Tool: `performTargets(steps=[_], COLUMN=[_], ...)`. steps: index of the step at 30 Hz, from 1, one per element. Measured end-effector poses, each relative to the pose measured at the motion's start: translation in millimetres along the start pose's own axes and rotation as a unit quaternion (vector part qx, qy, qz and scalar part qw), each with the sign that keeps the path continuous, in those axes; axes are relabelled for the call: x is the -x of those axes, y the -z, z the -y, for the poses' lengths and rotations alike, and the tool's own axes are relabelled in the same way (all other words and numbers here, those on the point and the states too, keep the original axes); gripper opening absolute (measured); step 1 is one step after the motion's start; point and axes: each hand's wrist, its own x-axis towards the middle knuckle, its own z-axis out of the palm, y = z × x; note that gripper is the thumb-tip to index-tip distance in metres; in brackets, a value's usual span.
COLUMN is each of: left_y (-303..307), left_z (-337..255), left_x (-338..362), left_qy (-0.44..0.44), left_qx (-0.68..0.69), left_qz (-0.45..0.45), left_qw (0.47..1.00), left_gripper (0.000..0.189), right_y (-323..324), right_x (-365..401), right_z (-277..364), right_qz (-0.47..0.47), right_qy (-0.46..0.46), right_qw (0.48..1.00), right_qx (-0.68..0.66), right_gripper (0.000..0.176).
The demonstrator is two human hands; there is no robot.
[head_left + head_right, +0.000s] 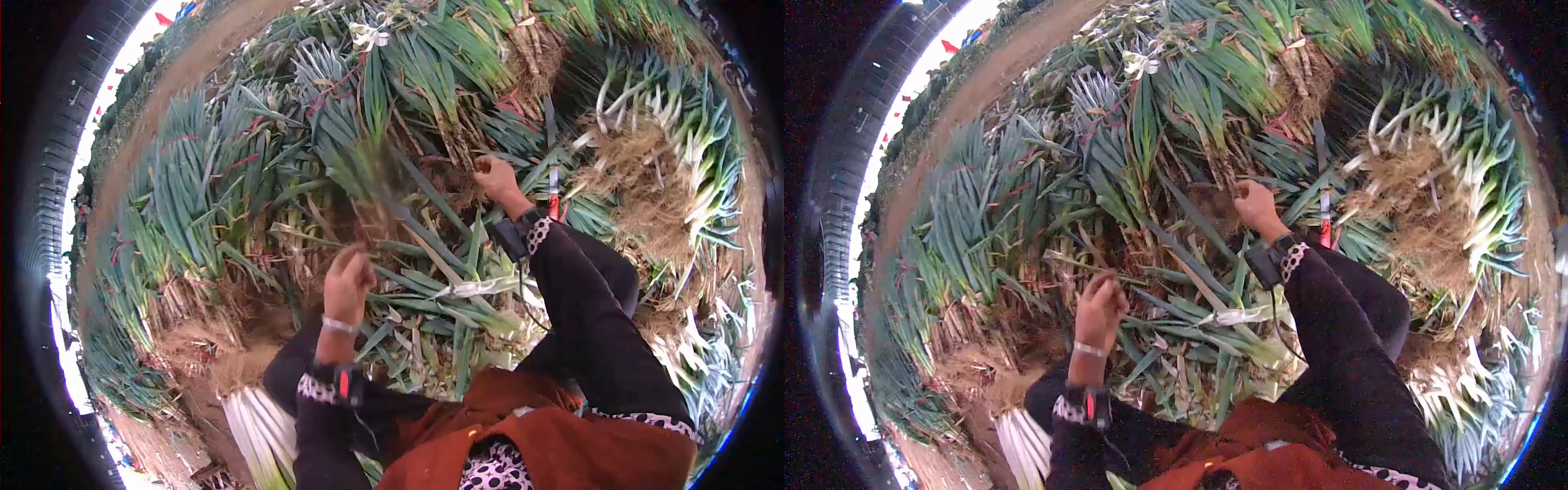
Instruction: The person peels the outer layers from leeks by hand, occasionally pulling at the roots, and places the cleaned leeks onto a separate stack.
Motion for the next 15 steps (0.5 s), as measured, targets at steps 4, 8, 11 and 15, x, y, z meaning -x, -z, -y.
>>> performTargets(steps=[4,8,11,15], left_y=[11,32,36,38], left_z=[-5,-2,-3,5], left_x=[18,18,14,14], left_qy=[0.049,0.075,0.085,0.06], left_qx=[-0.076,-0.051,-0.045,-0.099], left_qz=[0.004,-0.007,-0.019,0.002], left_qw=[0.996,0.996,0.995,0.993], left_gripper=[0.02,0.019,0.018,0.02], right_y=[-50,-82,-86,-74], right_x=[-41,-73,-86,-59], right_z=[-32,-63,-58,10], right_qz=[-0.032,-0.065,0.025,0.17], right_qy=[-0.079,-0.077,-0.087,-0.096], right_qw=[0.988,0.975,0.979,0.981], right_qx=[0.127,0.199,0.184,-0.02], right_gripper=[0.031,0.039,0.041,0.034])
